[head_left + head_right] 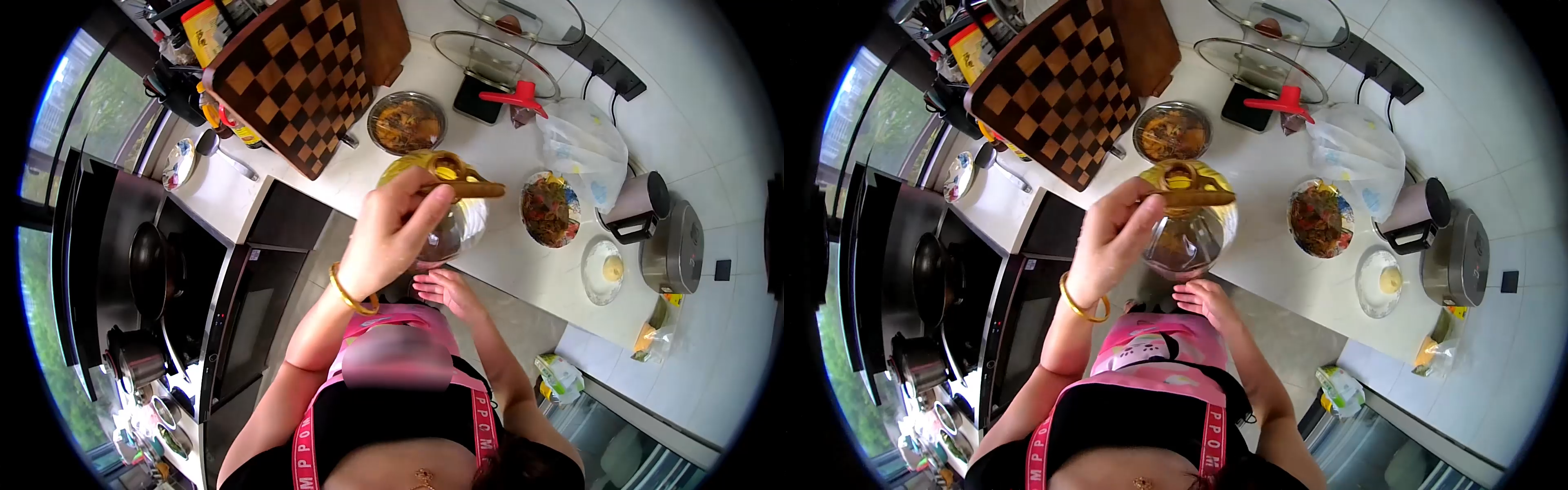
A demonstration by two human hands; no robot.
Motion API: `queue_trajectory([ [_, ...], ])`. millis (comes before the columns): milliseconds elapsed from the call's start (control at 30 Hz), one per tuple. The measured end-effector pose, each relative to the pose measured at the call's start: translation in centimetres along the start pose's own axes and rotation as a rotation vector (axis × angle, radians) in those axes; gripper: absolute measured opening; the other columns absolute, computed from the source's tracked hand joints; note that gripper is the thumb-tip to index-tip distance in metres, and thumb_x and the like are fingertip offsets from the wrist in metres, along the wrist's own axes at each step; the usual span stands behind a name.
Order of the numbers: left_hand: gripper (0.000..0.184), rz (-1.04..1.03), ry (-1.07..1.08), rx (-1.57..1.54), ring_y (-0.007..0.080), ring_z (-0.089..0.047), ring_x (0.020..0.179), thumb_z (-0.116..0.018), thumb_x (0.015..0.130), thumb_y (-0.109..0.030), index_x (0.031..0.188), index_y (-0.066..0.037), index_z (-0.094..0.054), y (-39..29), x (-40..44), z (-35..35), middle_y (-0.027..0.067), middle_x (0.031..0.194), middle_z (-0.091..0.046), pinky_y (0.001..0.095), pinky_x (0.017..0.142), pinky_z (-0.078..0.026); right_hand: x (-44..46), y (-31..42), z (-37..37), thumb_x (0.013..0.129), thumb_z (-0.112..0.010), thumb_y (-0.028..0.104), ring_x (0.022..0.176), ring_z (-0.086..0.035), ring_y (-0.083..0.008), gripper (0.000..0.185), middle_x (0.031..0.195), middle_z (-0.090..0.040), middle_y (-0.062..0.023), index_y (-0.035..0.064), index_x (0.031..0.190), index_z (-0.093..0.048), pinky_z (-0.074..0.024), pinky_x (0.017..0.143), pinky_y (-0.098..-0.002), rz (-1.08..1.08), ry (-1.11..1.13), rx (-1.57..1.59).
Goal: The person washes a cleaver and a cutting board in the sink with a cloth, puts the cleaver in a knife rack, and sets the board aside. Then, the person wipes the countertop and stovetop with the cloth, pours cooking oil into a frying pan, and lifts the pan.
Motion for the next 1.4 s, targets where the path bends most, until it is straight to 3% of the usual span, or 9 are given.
queue_trajectory([
  [300,0.022,-0.039,0.209,0.105,0.0053,-0.045,0.055,-0.053,0.088,-0.019,0.092,0.003,-0.053,2.1,3.8,-6.7,0.0060,0.061,-0.052,0.0235,0.049,-0.037,1.9,1.6,7.5,0.089,-0.048,0.013,0.099,-0.056,-0.0240,0.042,0.111,-0.053,-0.0148,0.0006,0.125,-0.031,-0.0453,0.085,-0.0350,0.234,-0.364,0.220],
  [400,0.020,-0.189,0.243,0.136,0.0167,-0.046,0.048,-0.058,0.084,-0.017,0.090,0.001,-0.051,2.5,3.1,-7.8,0.0076,0.057,-0.050,0.0284,0.048,-0.038,2.1,2.0,5.4,0.088,-0.050,0.019,0.105,-0.050,-0.0221,0.054,0.116,-0.048,-0.0121,0.0003,0.130,-0.023,-0.0425,0.087,-0.0355,0.242,-0.426,0.119],
  [567,0.066,-0.259,0.186,0.231,0.0235,-0.051,0.045,-0.058,0.083,-0.022,0.133,-0.001,-0.021,4.0,-0.2,-5.7,0.0059,0.051,-0.044,0.0325,0.045,-0.039,9.1,0.3,1.4,0.080,-0.061,0.019,0.105,-0.048,-0.0278,0.062,0.112,-0.045,-0.0149,0.0006,0.129,-0.027,-0.0423,0.085,-0.0375,0.474,-0.368,-0.684],
  [667,0.061,-0.174,0.169,0.231,0.0196,-0.048,0.044,-0.059,0.083,-0.017,0.131,0.000,-0.025,7.9,-3.3,-1.5,0.0052,0.051,-0.044,0.0303,0.045,-0.037,12.9,4.4,-2.8,0.075,-0.067,0.019,0.106,-0.046,-0.0313,0.067,0.109,-0.044,-0.0166,0.0008,0.128,-0.029,-0.0422,0.084,-0.0386,0.869,-0.553,-1.344],
  [900,0.048,0.248,0.013,0.419,0.0220,-0.048,0.043,-0.059,0.082,-0.012,0.123,-0.005,-0.035,20.3,-11.9,10.3,0.0097,0.052,-0.048,0.0340,0.043,-0.036,16.3,6.8,-5.5,0.070,-0.071,0.013,0.085,-0.056,-0.0337,0.048,0.103,-0.047,-0.0170,0.0041,0.110,-0.046,-0.0468,0.067,-0.0402,0.808,-0.596,-1.468],
  [1000,0.042,0.333,0.002,0.607,0.0280,-0.051,0.045,-0.059,0.081,-0.013,0.117,-0.005,-0.039,25.1,-14.7,13.9,0.0120,0.053,-0.050,0.0382,0.044,-0.038,10.3,8.6,-12.4,0.071,-0.069,0.011,0.095,-0.053,-0.0305,0.049,0.107,-0.047,-0.0166,0.0003,0.113,-0.046,-0.0466,0.073,-0.0382,0.626,-0.275,-0.946],
  [1067,0.040,0.337,0.089,0.583,0.0305,-0.053,0.048,-0.059,0.081,-0.013,0.115,-0.006,-0.040,28.1,-15.8,13.9,0.0129,0.055,-0.052,0.0402,0.046,-0.040,-4.2,15.6,-21.3,0.071,-0.069,0.009,0.095,-0.053,-0.0301,0.051,0.102,-0.051,-0.0160,0.0014,0.116,-0.047,-0.0458,0.077,-0.0362,1.212,-0.270,-1.197],
  [1167,0.038,0.312,0.212,0.516,0.0346,-0.056,0.053,-0.059,0.080,-0.014,0.113,-0.006,-0.041,30.5,-15.6,11.8,0.0148,0.058,-0.055,0.0433,0.049,-0.042,-12.7,20.5,-21.0,0.071,-0.068,0.003,0.094,-0.053,-0.0261,0.054,0.102,-0.053,-0.0157,0.0023,0.120,-0.046,-0.0453,0.078,-0.0325,1.378,-0.577,-1.399],
  [1400,0.039,0.235,0.271,0.585,0.0372,-0.056,0.057,-0.059,0.079,-0.017,0.112,-0.006,-0.040,29.2,-12.3,8.8,0.0176,0.061,-0.057,0.0452,0.052,-0.042,-14.4,30.4,-10.6,0.072,-0.065,0.000,0.084,-0.057,-0.0292,0.064,0.104,-0.055,-0.0150,0.0045,0.127,-0.034,-0.0464,0.075,-0.0369,1.071,-0.811,-1.594],
])
Point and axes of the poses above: each hand's wrist, its own x-axis towards the middle knuckle, its own z-axis out of the back of the hand, y = z × x, the point moved 9 cm from there along x, towards the middle knuckle
